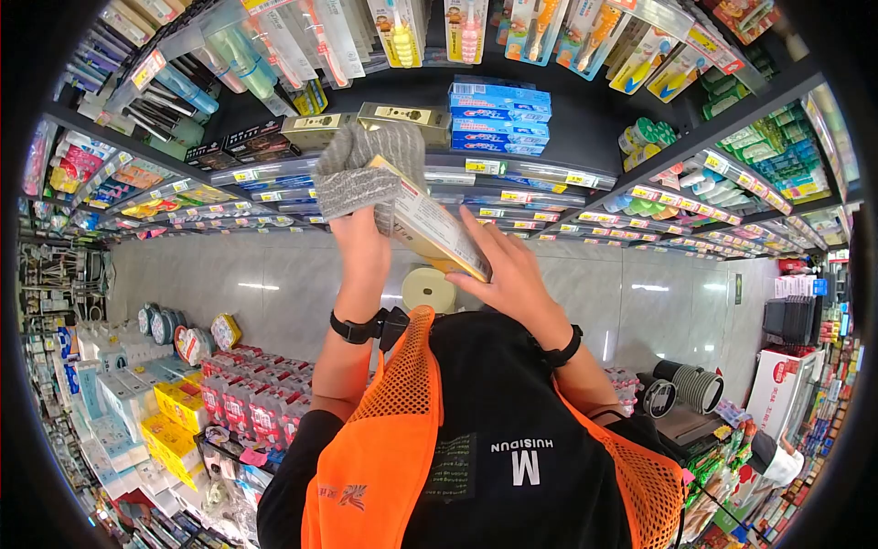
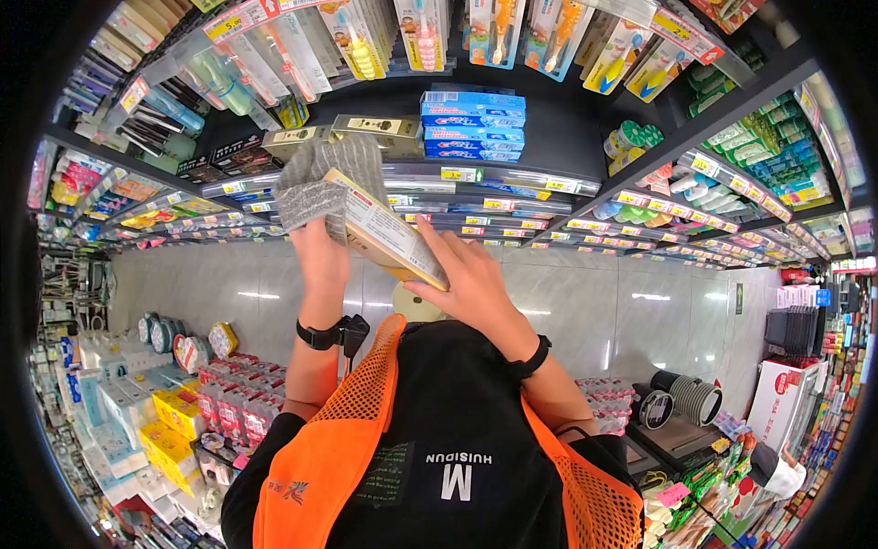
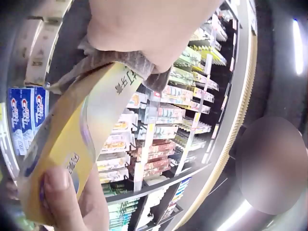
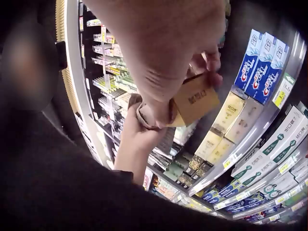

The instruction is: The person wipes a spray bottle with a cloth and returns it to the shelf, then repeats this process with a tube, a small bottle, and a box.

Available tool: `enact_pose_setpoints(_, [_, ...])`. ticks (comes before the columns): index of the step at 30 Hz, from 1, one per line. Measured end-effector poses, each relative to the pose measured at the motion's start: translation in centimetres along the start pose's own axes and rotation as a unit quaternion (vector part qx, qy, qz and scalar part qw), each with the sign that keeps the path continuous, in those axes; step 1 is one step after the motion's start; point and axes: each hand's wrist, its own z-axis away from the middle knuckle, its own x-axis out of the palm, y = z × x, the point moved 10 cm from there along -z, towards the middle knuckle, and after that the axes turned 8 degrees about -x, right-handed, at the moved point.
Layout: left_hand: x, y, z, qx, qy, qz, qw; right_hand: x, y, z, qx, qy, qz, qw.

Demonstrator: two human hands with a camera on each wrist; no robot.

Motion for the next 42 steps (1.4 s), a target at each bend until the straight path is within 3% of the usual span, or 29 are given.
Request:
enact_pose_setpoints(1, [-0.2,0.4,0.0,0.009,0.004,-0.016,1.000,0.0,0.1,0.1,-0.002,0.018,0.012,1.000])
enact_pose_setpoints(4, [-0.5,-1.7,2.0,0.023,-0.016,-0.233,0.972,-0.8,-0.2,-0.3,-0.018,0.091,0.056,0.994])
enact_pose_setpoints(6, [-0.1,-6.4,3.8,-0.105,-0.057,-0.146,0.982,-1.6,-0.2,-0.3,-0.024,0.126,0.080,0.988])
enact_pose_setpoints(9, [3.7,-8.0,6.4,-0.101,-0.131,-0.182,0.969,-2.1,0.2,-0.2,-0.019,0.145,0.088,0.985])
enact_pose_setpoints(11, [3.0,-8.5,6.0,-0.068,-0.159,-0.215,0.961,-2.1,1.0,0.1,-0.012,0.147,0.075,0.986])
enact_pose_setpoints(12, [2.6,-8.4,5.6,-0.052,-0.172,-0.232,0.956,-2.1,0.9,0.0,-0.018,0.133,0.060,0.989])
enact_pose_setpoints(14, [0.1,-7.7,3.4,-0.111,-0.114,-0.202,0.966,-2.3,0.4,0.0,-0.026,0.105,0.026,0.994])
enact_pose_setpoints(16, [-0.4,-6.1,1.7,-0.136,-0.071,-0.083,0.985,-1.3,1.2,0.4,0.009,0.051,-0.078,0.996])
enact_pose_setpoints(18, [-0.2,-4.2,0.9,-0.124,-0.038,0.125,0.984,0.1,1.9,0.9,0.052,0.003,-0.203,0.978])
enact_pose_setpoints(20, [0.1,-5.0,1.5,-0.133,-0.095,-0.004,0.986,1.9,2.3,1.5,0.104,-0.038,-0.346,0.932])
enact_pose_setpoints(23, [2.0,-7.1,3.9,-0.082,-0.227,-0.146,0.959,4.3,3.3,2.9,0.189,0.028,-0.558,0.808])
enact_pose_setpoints(25, [5.2,-6.8,6.7,-0.010,-0.279,-0.271,0.921,5.2,4.7,3.3,0.201,-0.016,-0.576,0.792])
enact_pose_setpoints(28, [4.9,-8.2,6.3,-0.062,-0.306,-0.226,0.923,5.4,5.8,4.2,0.173,-0.077,-0.574,0.797])
enact_pose_setpoints(29, [3.9,-8.7,5.7,-0.079,-0.273,-0.240,0.928,5.4,6.1,4.5,0.155,-0.099,-0.569,0.802])
enact_pose_setpoints(30, [2.5,-9.2,5.1,-0.096,-0.239,-0.254,0.932,6.4,6.7,5.9,0.174,-0.200,-0.559,0.786])
enact_pose_setpoints(31, [1.0,-9.9,4.4,-0.114,-0.206,-0.267,0.934,5.7,5.4,5.2,0.150,-0.206,-0.559,0.789])
enact_pose_setpoints(32, [-1.1,-11.7,3.7,-0.188,-0.162,-0.118,0.961,4.8,3.7,4.5,0.127,-0.210,-0.558,0.793])
enact_pose_setpoints(34, [-1.3,-9.6,3.2,-0.205,-0.110,-0.015,0.972,4.6,2.1,4.5,0.105,-0.260,-0.568,0.774])
enact_pose_setpoints(37, [-1.5,-8.5,2.5,-0.213,-0.063,0.010,0.975,5.5,2.9,5.0,0.121,-0.234,-0.579,0.772])
enact_pose_setpoints(40, [-0.6,-9.7,2.7,-0.217,-0.107,-0.008,0.970,4.9,1.6,3.8,0.122,-0.167,-0.618,0.758])
enact_pose_setpoints(42, [1.3,-9.2,3.7,-0.133,-0.201,-0.216,0.946,5.2,1.9,4.1,0.140,-0.149,-0.630,0.749])
